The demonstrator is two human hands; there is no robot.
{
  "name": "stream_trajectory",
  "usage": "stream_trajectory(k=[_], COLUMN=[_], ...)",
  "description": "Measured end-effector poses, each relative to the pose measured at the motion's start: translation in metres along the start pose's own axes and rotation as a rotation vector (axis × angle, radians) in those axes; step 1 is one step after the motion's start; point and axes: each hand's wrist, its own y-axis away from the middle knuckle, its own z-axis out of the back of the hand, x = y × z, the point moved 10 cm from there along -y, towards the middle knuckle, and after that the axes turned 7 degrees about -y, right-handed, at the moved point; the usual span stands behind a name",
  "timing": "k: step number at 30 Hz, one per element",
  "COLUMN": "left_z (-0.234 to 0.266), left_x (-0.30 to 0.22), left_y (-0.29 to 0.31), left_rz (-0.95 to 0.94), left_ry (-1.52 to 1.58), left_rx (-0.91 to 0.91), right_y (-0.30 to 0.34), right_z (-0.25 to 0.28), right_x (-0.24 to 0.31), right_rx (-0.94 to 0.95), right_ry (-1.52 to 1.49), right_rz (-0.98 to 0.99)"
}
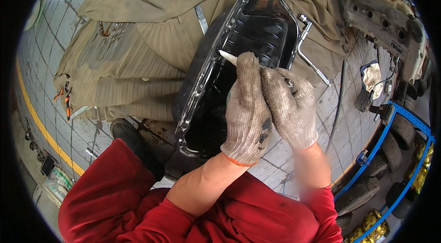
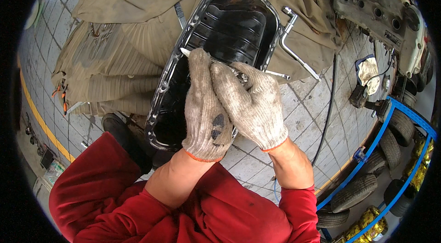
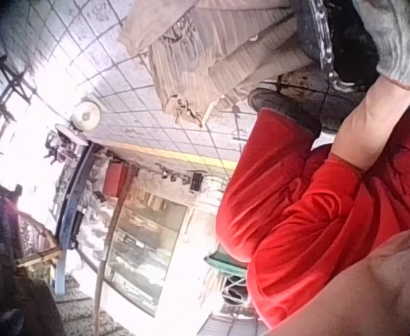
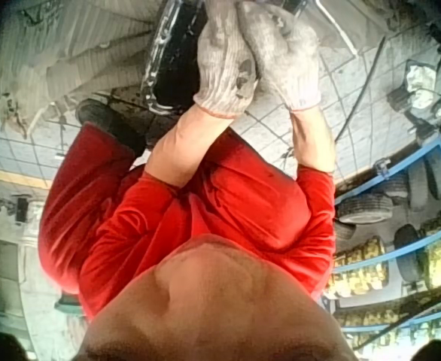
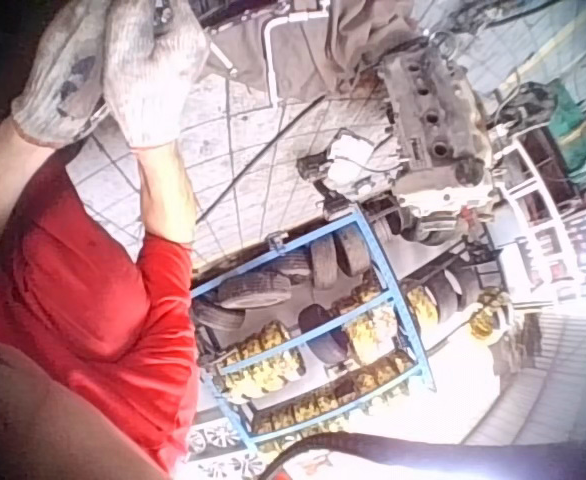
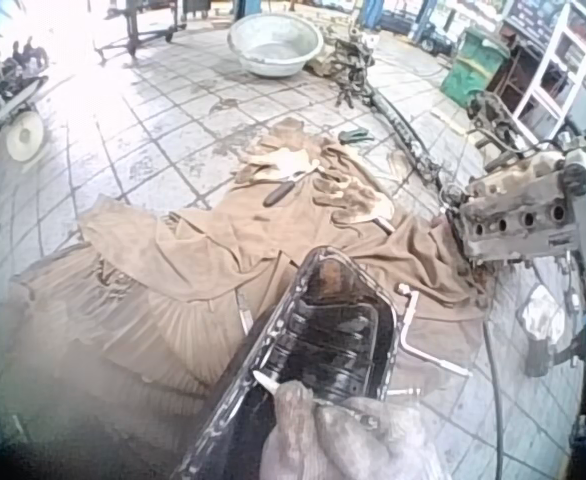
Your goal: The person sprays a black oil pan with a can, then uses a pneumatic air gun to blow air into the pan. They apply a bead of sealant along the rim of the pan using a sealant gun and smooth it with a tool.
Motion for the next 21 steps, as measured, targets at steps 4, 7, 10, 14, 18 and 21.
stream_trajectory(k=[4, 7, 10, 14, 18, 21], left_z=[0.002, 0.002, 0.001, -0.001, -0.002, -0.001], left_x=[-0.018, -0.01, -0.004, -0.002, -0.002, -0.004], left_y=[0.003, 0.002, -0.001, -0.003, -0.004, -0.006], left_rz=[-0.198, -0.072, 0.033, 0.109, 0.143, 0.167], left_ry=[-0.371, -0.113, 0.078, 0.208, 0.276, 0.312], left_rx=[0.0, 0.018, 0.032, 0.048, 0.049, 0.047], right_y=[0.002, 0.003, 0.003, 0.003, 0.005, 0.003], right_z=[0.001, 0.001, -0.001, -0.002, -0.002, -0.003], right_x=[-0.006, 0.0, -0.006, -0.002, -0.004, -0.003], right_rx=[-0.022, -0.019, 0.002, -0.007, -0.021, 0.0], right_ry=[-0.008, -0.001, -0.049, -0.017, -0.063, -0.047], right_rz=[0.058, 0.053, -0.029, -0.004, 0.0, -0.002])
